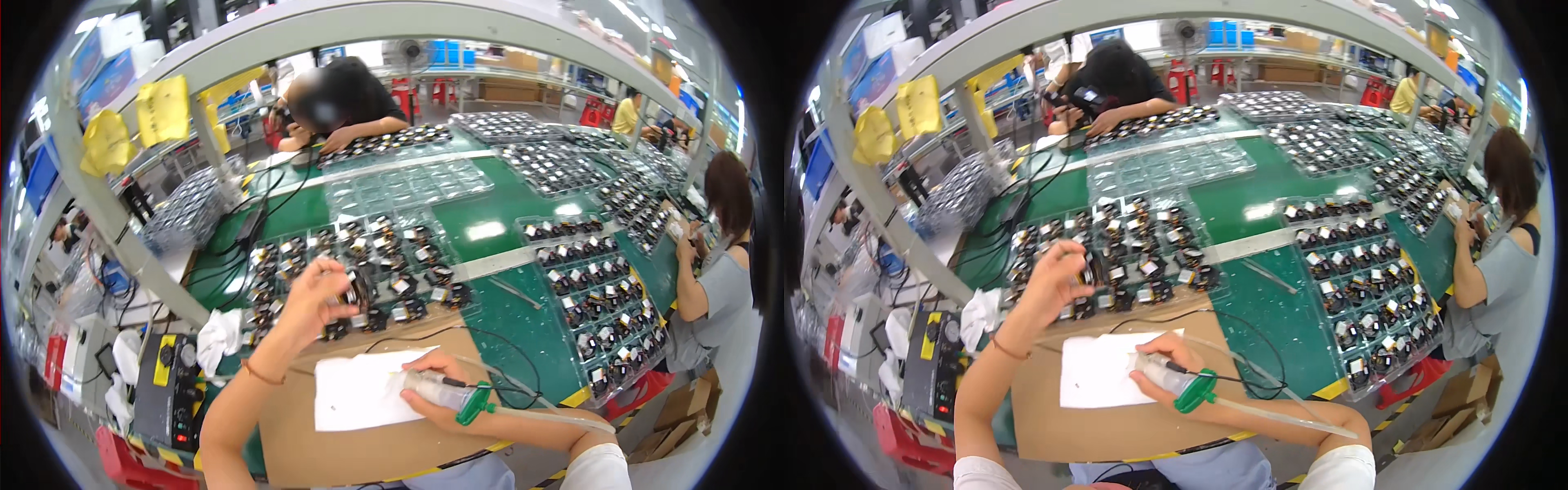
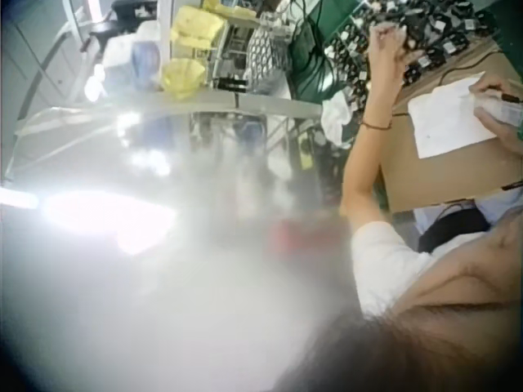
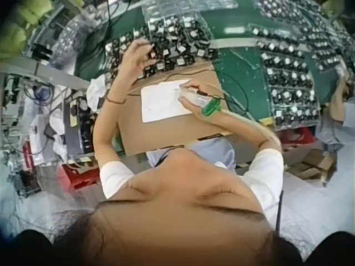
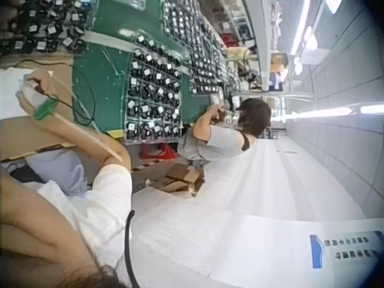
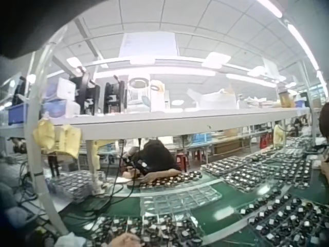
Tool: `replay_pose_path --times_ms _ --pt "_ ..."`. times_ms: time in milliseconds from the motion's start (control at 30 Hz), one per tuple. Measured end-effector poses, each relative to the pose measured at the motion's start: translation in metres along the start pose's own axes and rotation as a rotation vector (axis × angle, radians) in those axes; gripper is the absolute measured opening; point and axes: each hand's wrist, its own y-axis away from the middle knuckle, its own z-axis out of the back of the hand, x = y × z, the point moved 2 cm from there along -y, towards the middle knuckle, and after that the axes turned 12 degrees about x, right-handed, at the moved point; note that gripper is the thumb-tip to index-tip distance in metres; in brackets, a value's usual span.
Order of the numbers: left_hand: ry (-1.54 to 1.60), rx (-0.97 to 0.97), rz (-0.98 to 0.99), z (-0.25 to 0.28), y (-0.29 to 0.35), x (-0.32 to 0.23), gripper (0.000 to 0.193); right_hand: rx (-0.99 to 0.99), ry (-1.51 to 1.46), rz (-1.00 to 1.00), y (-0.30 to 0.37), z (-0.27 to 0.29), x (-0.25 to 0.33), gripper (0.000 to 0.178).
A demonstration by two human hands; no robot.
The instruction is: The person picks up a component from a tray, applies liquid from a syringe to its internal parts, and sets it back into the tray before repeating the process with another component.
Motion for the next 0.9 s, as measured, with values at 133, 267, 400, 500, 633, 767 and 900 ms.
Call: replay_pose_path --times_ms 133,267,400,500,633,767,900 --pt "-0.090 -0.056 0.113 -0.004 0.079 0.013 0.025 -0.004 0.084 0.036 -0.001 0.001 0.001 0.041" --pt "-0.260 -0.101 0.157 -0.019 0.126 0.017 0.024 0.027 0.228 0.224 -0.009 0.003 0.005 0.047" --pt "-0.338 -0.050 0.176 -0.033 0.138 0.038 0.021 0.061 0.278 0.309 -0.011 -0.001 0.010 0.050" --pt "-0.436 0.032 0.044 -0.042 0.135 0.047 0.020 0.085 0.224 0.286 -0.007 -0.013 0.004 0.049" --pt "-0.448 0.063 0.051 -0.053 0.129 0.054 0.019 0.111 0.081 0.229 0.001 -0.019 -0.005 0.050" --pt "-0.584 0.109 0.114 -0.057 0.127 0.057 0.022 0.164 -0.032 0.150 0.001 -0.016 0.003 0.053" --pt "-0.584 0.100 0.100 -0.056 0.128 0.063 0.024 0.213 0.097 0.191 -0.004 -0.017 0.006 0.052"
